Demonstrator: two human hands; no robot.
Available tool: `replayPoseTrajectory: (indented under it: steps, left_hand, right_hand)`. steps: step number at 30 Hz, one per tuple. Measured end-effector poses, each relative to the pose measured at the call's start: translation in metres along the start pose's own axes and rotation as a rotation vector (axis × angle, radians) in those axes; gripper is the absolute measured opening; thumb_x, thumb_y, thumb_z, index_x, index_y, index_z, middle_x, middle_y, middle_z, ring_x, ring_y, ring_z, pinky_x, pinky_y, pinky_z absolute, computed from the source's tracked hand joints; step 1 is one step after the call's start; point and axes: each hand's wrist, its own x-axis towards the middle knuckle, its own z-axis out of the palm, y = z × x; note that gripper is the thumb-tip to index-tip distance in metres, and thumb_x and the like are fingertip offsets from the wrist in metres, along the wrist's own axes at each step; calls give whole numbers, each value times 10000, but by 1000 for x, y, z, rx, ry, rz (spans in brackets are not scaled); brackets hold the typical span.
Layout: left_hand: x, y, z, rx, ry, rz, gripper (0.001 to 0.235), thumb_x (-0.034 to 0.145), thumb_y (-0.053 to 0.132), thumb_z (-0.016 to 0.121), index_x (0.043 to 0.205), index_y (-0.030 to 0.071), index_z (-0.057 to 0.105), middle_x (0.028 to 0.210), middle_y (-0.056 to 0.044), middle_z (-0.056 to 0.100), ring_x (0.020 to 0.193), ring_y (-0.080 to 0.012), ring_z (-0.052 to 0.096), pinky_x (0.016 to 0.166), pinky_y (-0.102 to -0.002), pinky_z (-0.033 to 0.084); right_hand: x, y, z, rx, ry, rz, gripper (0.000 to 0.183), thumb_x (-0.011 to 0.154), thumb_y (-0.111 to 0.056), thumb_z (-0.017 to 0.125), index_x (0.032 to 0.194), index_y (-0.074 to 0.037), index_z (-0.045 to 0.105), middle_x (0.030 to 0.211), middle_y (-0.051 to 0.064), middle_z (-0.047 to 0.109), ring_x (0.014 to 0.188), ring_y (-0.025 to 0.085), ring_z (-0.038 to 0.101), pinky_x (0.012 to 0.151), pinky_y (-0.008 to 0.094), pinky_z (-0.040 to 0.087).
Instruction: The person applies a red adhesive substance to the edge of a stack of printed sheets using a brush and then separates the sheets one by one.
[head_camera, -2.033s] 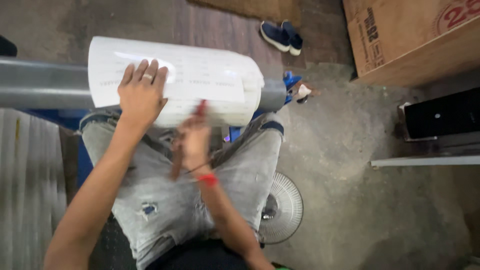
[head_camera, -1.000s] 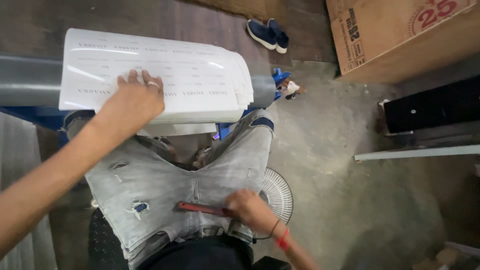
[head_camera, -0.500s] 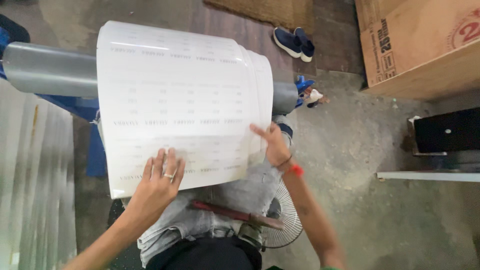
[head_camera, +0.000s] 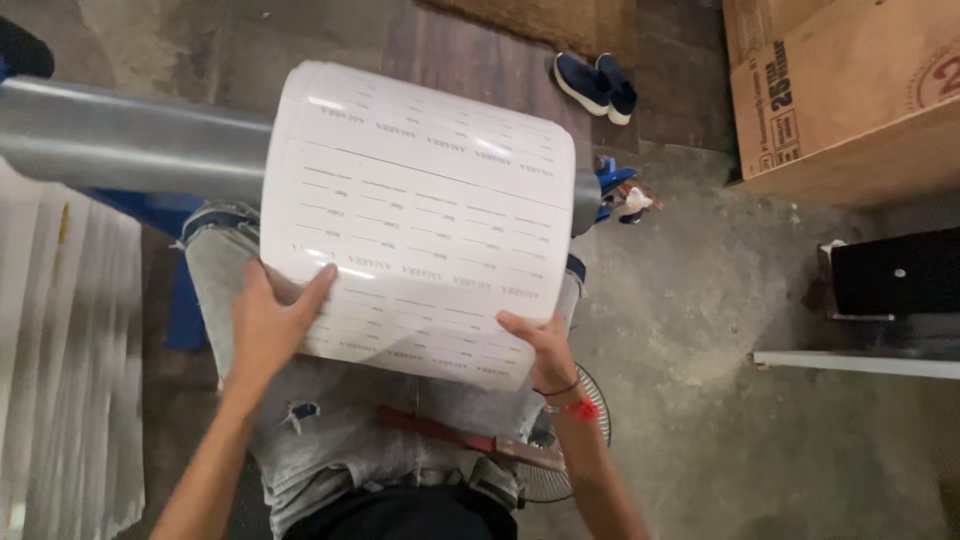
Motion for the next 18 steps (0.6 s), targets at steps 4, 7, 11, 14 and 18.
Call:
replayPoseTrajectory:
  steps: [4, 7, 11, 14, 18]
  left_hand:
    - [14, -22, -48, -502, -420, -56, 865, 769, 410, 745, 1452, -79, 537, 1284, -212, 699, 1106, -291, 679, 939, -426, 540]
    - [6, -33, -57, -1097, -741, 167, 952, 840, 564, 714, 1541, -9, 421, 1458, -157, 598, 1302, -281, 592, 1065, -487, 494]
    - [-5, -43, -7, -1446, -247, -339, 968, 789, 723, 623, 1515, 149, 337, 1343, -111, 696, 1164, -335, 703, 949, -485, 596]
    - [-17, -66, 14, -953, -80, -291, 715, 972, 69, 672, 1647, 84, 438, 1224, -110, 612, 951, -194, 550, 770, -355, 487]
    - [-27, -89, 6, -865, -32, -338, 570, 917, -14, 617, 1474, 29, 506, 1196, -81, 674, 966, -144, 640, 711, -296, 478]
  right_hand:
    - [-10, -4, 4, 215, -9, -78, 673, 899, -111, 748, 1473, 80, 453, 1313, 196, 614, 1221, 322, 593, 1008, 453, 533]
    - [-10, 15, 37, 355, 240, -61, 731, 793, -163, 733, 1434, 20, 435, 1294, 184, 638, 1211, 358, 629, 987, 523, 571]
    - [2, 89, 120, -869, 303, -674, 403, 1162, -237, 587, 1519, -52, 561, 1473, 144, 666, 1419, 271, 665, 1168, 421, 554]
    - [-10, 125, 146, 438, 276, -52, 558, 1024, -283, 702, 1403, 96, 548, 1313, 209, 633, 1224, 345, 593, 1020, 481, 499]
    - [-15, 104, 105, 499, 241, 67, 568, 950, -441, 586, 1380, -70, 573, 1316, 72, 671, 1222, 216, 652, 1037, 418, 534]
